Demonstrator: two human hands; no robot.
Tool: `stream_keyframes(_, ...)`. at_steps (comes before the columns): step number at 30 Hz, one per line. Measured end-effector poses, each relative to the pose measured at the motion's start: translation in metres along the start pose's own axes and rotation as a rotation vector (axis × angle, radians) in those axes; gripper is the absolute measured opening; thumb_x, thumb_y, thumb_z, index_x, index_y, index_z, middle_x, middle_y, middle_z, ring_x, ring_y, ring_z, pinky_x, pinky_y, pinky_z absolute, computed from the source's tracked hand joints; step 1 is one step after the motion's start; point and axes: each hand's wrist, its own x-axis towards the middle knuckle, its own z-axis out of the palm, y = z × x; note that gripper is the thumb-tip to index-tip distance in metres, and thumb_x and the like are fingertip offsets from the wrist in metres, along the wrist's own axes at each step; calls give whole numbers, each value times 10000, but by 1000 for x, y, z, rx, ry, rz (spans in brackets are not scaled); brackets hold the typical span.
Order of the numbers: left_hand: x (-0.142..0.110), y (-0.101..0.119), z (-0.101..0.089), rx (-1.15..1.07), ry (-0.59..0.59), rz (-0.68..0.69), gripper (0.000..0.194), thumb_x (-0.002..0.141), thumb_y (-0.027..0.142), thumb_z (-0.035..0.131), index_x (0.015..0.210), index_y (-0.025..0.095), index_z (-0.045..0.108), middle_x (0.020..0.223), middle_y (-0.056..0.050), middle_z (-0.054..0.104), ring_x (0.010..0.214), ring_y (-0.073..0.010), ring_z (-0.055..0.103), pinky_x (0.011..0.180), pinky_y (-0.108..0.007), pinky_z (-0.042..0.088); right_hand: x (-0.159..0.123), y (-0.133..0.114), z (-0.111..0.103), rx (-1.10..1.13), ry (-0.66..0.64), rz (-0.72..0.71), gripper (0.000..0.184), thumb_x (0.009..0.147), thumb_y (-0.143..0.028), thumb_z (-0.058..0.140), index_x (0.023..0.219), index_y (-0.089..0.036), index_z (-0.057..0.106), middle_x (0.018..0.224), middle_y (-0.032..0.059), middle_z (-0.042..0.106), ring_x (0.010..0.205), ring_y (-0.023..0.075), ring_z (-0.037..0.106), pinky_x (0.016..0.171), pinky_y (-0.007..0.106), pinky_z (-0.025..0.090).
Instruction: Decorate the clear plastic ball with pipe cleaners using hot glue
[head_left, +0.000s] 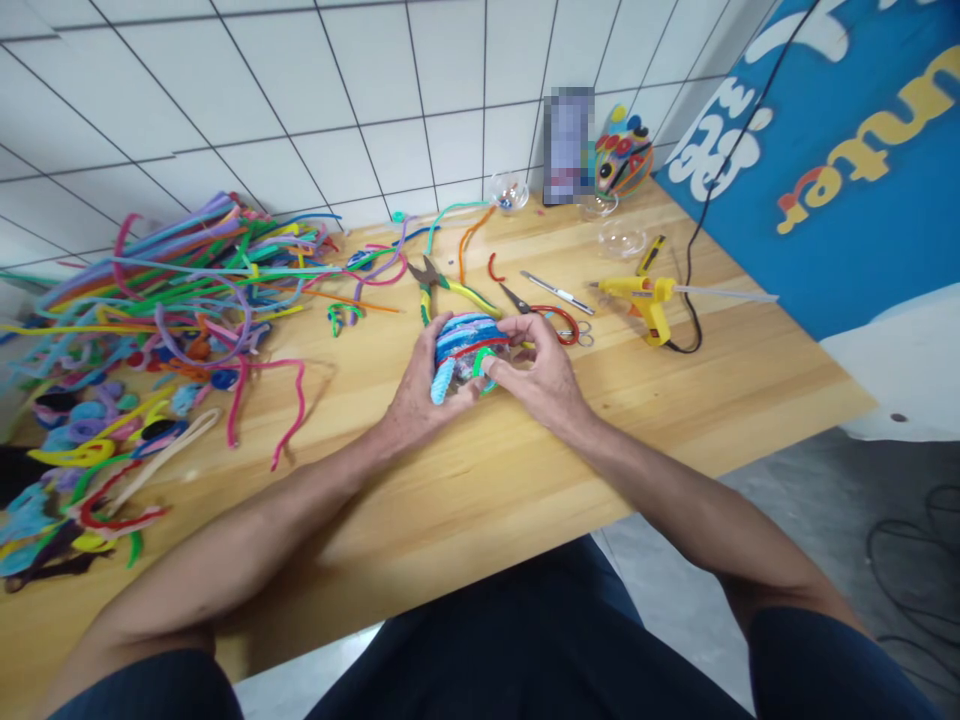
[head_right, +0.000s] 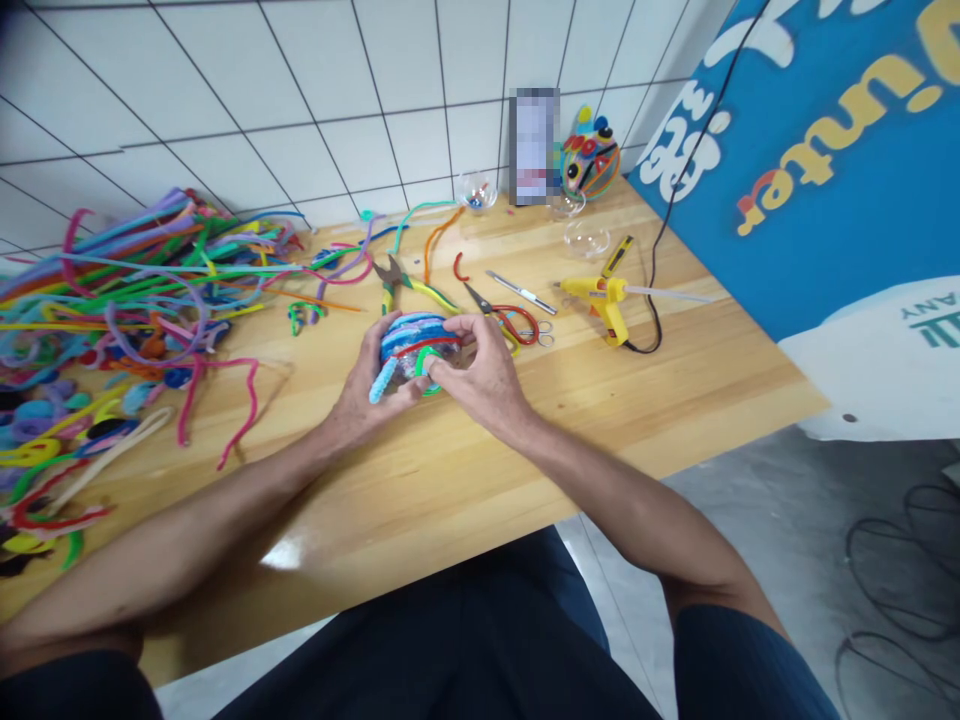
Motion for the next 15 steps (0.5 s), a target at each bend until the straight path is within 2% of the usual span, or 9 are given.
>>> stream_keyframes(6,2,6,0,-18,1,-77,905,946,732,739,1603,247,349,1617,-170,547,1445,-347,630,1218,-549,556,3,-1,-2,31,-12,26,414,767,-378,814,1127,-262,644,1236,69,723,1073,243,671,970,438,590)
stream_keyframes(11,2,10,0,-8,18,-60,860,955,689,752,1583,240,372,1603,-164,560,1442,-335,628,1212,-524,563,6,-3,-10,100,-92,58,331,827,-419,749,1103,-262,653,1168,54,737,1090,252,678,972,446,576)
stream_keyframes(15,1,10,0,-11,22,-65,850,954,673,759,1581,246,373,1596,-163,566,1420,-333,644,1189,-519,582,7,-4,-10,62,-76,21,330,800,-381,769,1087,-266,652,1176,52,741,1100,256,680,1025,466,567)
